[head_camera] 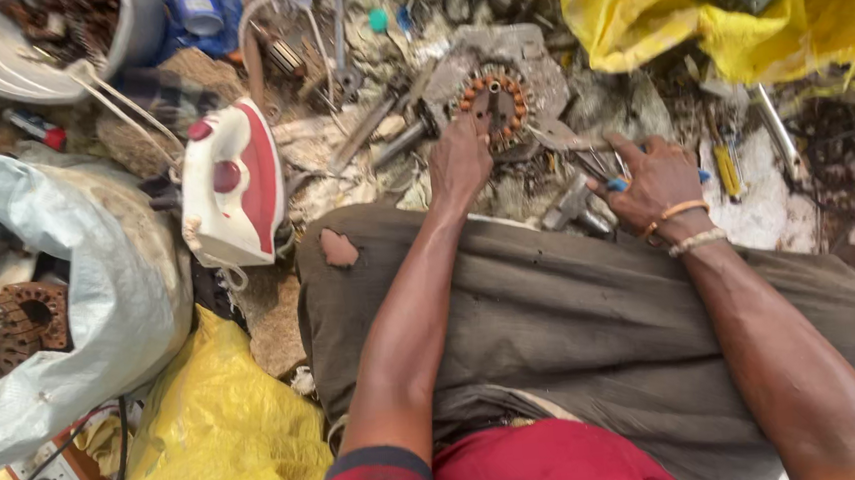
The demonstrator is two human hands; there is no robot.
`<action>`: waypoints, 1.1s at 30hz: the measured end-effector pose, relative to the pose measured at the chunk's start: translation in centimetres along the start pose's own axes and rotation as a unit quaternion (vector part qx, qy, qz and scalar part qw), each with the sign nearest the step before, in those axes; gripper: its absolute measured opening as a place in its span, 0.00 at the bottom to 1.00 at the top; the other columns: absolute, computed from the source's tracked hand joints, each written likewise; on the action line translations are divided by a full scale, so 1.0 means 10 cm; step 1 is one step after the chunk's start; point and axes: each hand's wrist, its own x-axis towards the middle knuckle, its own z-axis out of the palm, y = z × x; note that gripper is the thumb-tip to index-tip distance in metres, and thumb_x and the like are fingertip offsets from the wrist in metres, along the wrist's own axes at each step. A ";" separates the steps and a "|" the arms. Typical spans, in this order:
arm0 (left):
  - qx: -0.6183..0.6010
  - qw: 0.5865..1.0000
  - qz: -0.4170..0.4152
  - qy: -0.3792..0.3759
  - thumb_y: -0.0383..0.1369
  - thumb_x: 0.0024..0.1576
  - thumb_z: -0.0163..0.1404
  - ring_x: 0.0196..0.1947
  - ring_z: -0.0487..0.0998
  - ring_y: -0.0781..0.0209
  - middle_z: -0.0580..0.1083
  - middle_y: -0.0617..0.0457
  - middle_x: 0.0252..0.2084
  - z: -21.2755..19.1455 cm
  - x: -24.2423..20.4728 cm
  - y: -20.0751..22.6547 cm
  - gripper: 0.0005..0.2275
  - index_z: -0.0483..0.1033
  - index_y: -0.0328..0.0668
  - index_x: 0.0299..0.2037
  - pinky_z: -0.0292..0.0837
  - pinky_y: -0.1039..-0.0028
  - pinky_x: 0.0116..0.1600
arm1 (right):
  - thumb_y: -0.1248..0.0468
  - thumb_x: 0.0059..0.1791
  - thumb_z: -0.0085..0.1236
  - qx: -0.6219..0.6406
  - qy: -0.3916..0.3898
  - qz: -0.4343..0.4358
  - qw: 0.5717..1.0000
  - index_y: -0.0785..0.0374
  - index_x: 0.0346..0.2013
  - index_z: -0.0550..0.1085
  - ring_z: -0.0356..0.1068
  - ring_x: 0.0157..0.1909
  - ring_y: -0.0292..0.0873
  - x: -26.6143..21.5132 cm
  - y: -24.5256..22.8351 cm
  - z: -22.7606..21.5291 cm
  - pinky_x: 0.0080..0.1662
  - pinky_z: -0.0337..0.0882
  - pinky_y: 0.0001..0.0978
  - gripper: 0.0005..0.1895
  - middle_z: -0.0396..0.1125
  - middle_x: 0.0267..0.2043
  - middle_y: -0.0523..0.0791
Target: The person uses a hammer and pliers to remove copper windings from a motor stator. They repeatedly strike the windings with the hammer and then pull them out with pliers, working on a single stator throughout the clip.
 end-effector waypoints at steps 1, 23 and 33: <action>-0.021 1.000 -0.009 0.002 0.30 0.62 0.52 0.25 0.74 0.61 0.75 0.47 0.34 -0.04 0.02 0.03 0.08 0.74 0.31 0.43 0.73 0.70 0.28 | 0.32 0.47 0.54 -0.014 0.005 -0.005 1.000 0.46 0.70 0.65 0.69 0.55 0.61 0.04 0.01 -0.04 0.58 0.65 0.59 0.41 0.67 0.53 0.61; -0.018 1.000 0.015 -0.021 0.24 0.63 0.41 0.14 0.68 0.65 0.69 0.53 0.19 0.28 -0.24 -0.17 0.08 0.74 0.30 0.44 0.63 0.70 0.18 | 0.51 0.58 0.50 -0.217 -0.077 -0.007 0.973 0.54 0.68 0.62 0.74 0.38 0.51 0.35 -0.75 -0.30 0.43 0.72 0.51 0.25 0.69 0.39 0.54; 0.052 0.978 0.140 -0.143 0.26 0.55 0.50 0.32 0.82 0.38 0.78 0.36 0.30 -0.15 -1.29 0.77 0.06 0.79 0.37 0.39 0.76 0.50 0.37 | 0.48 0.47 0.57 -0.203 -0.116 0.038 0.972 0.54 0.75 0.51 0.73 0.46 0.61 0.52 -0.97 -0.37 0.41 0.73 0.57 0.45 0.66 0.50 0.60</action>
